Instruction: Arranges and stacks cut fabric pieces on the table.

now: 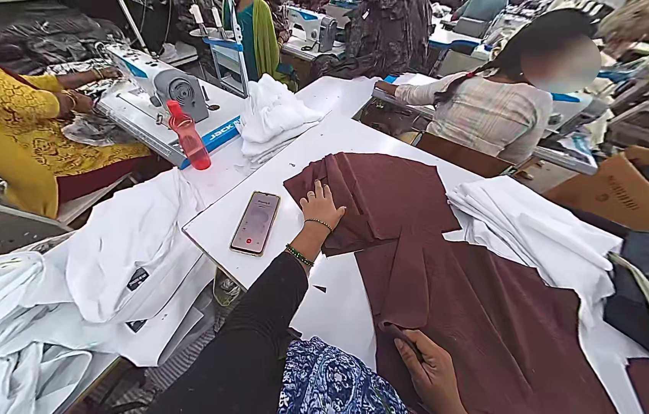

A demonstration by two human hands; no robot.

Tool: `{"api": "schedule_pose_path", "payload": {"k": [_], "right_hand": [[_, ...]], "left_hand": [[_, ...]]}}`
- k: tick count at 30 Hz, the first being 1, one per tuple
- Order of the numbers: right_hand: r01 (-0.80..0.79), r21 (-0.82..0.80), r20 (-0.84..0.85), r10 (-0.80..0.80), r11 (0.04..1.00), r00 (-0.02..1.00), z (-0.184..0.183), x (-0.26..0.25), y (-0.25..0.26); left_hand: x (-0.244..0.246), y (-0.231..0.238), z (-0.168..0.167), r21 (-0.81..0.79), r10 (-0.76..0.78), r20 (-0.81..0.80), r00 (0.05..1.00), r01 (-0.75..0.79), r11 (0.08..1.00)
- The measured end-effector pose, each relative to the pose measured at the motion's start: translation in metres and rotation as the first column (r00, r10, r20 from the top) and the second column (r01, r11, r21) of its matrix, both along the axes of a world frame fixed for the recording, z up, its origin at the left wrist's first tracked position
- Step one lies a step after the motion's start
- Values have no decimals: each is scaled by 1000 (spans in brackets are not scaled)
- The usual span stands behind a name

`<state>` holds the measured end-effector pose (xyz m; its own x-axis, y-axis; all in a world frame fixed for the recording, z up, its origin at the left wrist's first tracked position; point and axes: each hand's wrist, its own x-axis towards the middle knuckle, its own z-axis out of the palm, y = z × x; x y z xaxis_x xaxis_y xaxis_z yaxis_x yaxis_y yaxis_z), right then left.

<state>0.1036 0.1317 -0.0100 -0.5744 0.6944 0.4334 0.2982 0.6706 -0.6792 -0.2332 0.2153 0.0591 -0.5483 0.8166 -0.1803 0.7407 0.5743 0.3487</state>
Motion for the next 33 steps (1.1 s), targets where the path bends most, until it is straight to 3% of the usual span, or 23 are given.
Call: {"api": "schedule_pose_path", "payload": {"k": [2,4,6,7,12,18,21,23,24,26,28,33], "right_hand": [[-1,-3,-6,1,1000,1000,-1,0,0],[-6,-4,-16,6,1000,1000,-1,-2,1],[-5,-2,-14,5,1000,1000,-2,-3,2],[-2,-1,-13,2,1000,1000,-2,-3,2],[-3,-8,-20,2,1000,1000,-2,-1,2],[-1,9,-16,1,1000,1000,-3,-2,3],[-5,38,-7,5,999,1000,-4,-1,4],[-7,47,-8,7,999,1000,-4,-2,5],[-10,45,-10,10,999,1000,-5,-2,4],[-17,34,-12,17,999,1000,-5,-2,4],[-12,20,-10,13,1000,1000,-5,-1,3],[-25,-39,15,26,999,1000,3,0,2]], "left_hand": [[4,0,-6,78,-89,-51,995,93,993],[7,3,-9,132,-290,-110,951,303,944],[9,11,-9,40,-475,-100,874,481,876],[11,14,-8,-19,-500,-71,863,500,866],[5,14,-9,22,-112,36,993,111,994],[-16,4,-14,73,126,22,992,-128,989],[-16,5,-20,228,76,-66,995,-59,972],[-15,10,-29,331,-66,-193,979,128,935],[-13,13,-31,332,-162,-241,957,238,912],[-5,16,-27,180,-307,-218,926,348,920],[2,18,-17,33,-281,-116,953,286,958],[-4,22,-5,102,-112,-12,994,112,988]]}}
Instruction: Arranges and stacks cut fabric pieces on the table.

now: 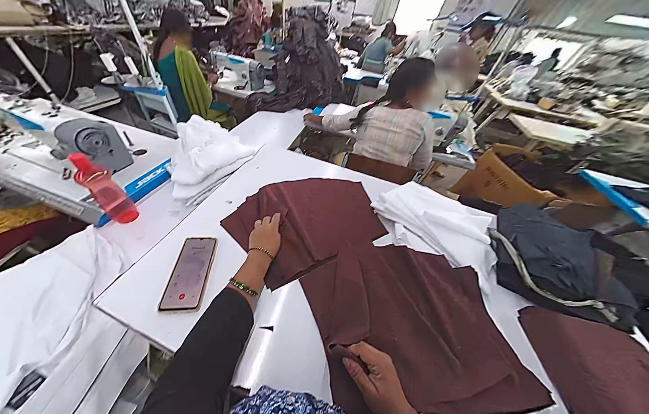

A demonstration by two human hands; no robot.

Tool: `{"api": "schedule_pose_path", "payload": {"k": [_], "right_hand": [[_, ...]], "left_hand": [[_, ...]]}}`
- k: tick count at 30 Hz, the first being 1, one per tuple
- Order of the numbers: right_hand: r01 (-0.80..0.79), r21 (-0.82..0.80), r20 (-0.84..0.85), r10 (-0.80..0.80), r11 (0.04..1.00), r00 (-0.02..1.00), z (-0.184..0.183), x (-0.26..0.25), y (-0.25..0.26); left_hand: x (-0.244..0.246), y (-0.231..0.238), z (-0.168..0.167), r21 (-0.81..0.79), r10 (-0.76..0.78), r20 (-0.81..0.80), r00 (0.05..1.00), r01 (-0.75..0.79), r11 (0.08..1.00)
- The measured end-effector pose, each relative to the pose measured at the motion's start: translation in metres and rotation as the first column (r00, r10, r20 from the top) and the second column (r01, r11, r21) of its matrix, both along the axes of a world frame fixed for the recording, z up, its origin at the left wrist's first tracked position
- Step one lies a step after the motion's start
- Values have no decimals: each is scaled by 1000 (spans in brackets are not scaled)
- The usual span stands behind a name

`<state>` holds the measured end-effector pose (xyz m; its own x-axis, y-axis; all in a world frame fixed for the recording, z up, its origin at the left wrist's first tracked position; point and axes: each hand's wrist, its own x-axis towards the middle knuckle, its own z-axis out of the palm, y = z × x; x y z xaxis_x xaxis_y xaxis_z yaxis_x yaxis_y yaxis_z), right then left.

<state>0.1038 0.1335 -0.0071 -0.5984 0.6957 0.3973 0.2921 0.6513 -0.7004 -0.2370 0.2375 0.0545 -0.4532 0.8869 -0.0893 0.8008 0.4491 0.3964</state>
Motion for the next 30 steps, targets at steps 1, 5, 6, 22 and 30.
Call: {"api": "schedule_pose_path", "payload": {"k": [1,5,6,22,30], "right_hand": [[-14,-17,4,14,1000,1000,2,1,-1],[-49,-47,17,50,998,999,7,1,0],[-55,-52,22,57,997,998,9,1,0],[-28,-39,38,29,999,999,10,-1,-1],[-11,-30,65,13,999,998,10,-1,-2]], "left_hand": [[-6,-2,-1,44,34,49,998,-36,998],[-30,-13,-8,277,221,338,915,-321,906],[-32,-16,-11,314,232,347,909,-346,884],[-8,-42,-17,64,-258,-17,966,259,964],[3,-49,-34,222,-321,-20,947,318,922]]}}
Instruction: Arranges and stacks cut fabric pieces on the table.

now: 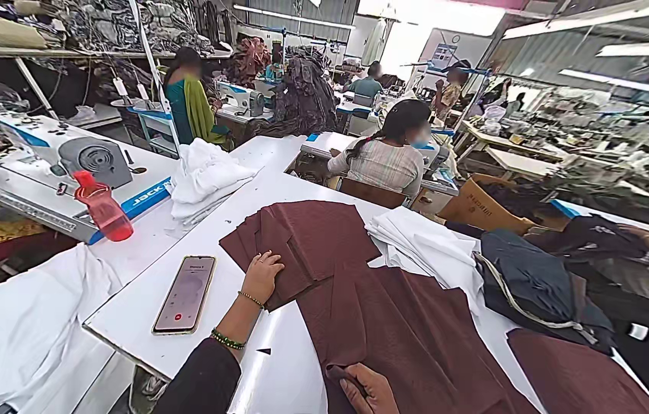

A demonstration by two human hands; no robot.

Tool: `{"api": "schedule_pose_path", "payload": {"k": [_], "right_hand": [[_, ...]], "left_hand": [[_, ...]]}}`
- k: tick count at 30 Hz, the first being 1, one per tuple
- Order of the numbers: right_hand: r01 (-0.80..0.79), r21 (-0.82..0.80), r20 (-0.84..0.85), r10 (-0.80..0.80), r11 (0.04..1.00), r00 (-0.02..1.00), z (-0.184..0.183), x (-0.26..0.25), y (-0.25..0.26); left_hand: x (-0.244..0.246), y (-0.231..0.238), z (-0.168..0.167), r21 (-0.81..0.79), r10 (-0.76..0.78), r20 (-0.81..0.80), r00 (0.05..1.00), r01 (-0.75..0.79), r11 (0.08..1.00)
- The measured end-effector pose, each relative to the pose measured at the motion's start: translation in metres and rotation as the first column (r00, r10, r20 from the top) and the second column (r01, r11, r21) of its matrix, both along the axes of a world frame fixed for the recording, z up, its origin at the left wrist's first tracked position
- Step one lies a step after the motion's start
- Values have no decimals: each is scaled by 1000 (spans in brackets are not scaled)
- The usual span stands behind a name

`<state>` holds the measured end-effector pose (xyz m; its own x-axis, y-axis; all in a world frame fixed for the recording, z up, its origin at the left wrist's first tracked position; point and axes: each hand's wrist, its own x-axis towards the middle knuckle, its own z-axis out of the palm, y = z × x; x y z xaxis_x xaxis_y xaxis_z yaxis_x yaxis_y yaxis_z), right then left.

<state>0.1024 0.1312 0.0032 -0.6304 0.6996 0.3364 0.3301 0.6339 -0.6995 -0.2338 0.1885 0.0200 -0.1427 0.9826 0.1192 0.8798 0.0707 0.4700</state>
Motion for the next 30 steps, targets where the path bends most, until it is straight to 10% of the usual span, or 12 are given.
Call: {"api": "schedule_pose_path", "payload": {"k": [9,15,23,30], "right_hand": [[18,19,-3,-18,1000,1000,0,-1,-2],[20,13,3,-20,1000,1000,2,-2,-3],[23,28,-6,-23,999,1000,1,-2,-3],[24,14,-9,-24,1000,1000,0,-2,-2]], "left_hand": [[-2,-7,15,-110,311,62,949,-303,947],[-3,-9,12,-24,300,179,937,-301,953],[6,-9,28,-302,339,121,933,-291,908],[11,-15,4,159,61,141,988,-83,984]]}}
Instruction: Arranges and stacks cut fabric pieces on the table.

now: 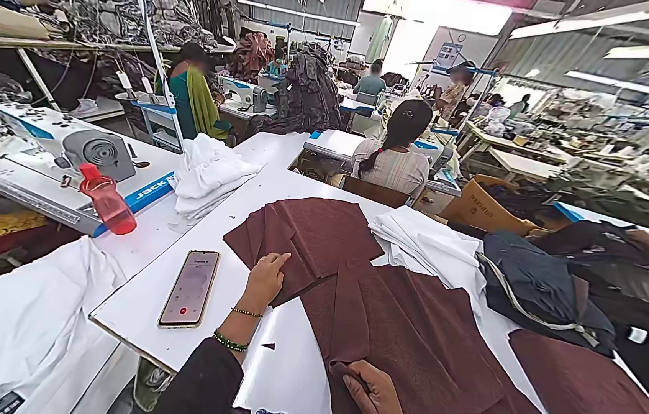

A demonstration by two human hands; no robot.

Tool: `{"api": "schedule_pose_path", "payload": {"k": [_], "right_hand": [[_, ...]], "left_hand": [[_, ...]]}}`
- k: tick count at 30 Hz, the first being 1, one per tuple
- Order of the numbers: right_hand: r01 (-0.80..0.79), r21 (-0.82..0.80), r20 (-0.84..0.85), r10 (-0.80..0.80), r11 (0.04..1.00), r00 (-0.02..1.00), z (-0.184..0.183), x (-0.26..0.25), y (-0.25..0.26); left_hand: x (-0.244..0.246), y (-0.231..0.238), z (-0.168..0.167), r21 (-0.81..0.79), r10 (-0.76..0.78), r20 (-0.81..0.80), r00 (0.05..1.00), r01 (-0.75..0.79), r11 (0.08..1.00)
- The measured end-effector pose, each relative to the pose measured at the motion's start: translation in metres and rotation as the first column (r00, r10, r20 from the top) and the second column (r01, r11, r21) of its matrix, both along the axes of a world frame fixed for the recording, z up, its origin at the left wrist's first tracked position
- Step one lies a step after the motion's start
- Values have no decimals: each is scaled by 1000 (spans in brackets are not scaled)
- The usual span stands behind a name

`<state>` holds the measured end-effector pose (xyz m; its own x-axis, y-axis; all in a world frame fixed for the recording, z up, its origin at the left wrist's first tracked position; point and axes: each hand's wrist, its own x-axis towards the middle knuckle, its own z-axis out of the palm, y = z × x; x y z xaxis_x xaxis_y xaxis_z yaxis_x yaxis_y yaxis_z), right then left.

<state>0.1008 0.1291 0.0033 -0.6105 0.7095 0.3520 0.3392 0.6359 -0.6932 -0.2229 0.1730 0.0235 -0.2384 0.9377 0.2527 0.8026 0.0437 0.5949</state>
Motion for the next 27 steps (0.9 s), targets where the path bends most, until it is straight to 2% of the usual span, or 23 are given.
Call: {"api": "schedule_pose_path", "payload": {"k": [2,5,8,14,18,21,24,27], "right_hand": [[26,4,8,-26,1000,1000,1,1,0],[37,30,46,-39,999,998,-1,0,-3],[23,31,44,-24,999,999,-2,0,-1],[60,111,52,-66,992,996,3,-6,-7],[56,263,-5,-57,963,998,4,-16,-13],[89,344,-75,-67,935,995,8,-25,-16],[73,324,-105,-40,943,994,12,-35,-23],[-27,284,4,27,958,1000,11,-49,-35]], "left_hand": [[-3,3,-9,105,-145,-37,989,148,983],[-4,-5,-19,69,-318,-34,947,320,945],[-5,-7,-20,74,-395,-17,918,396,915],[-2,-3,-22,141,-379,-22,925,378,915],[-8,-8,-19,92,-407,108,907,398,913],[-10,-16,-20,88,-369,163,915,359,929],[-11,-22,-15,56,-287,229,930,282,958],[-13,-22,-11,-13,-211,294,932,225,974]]}}
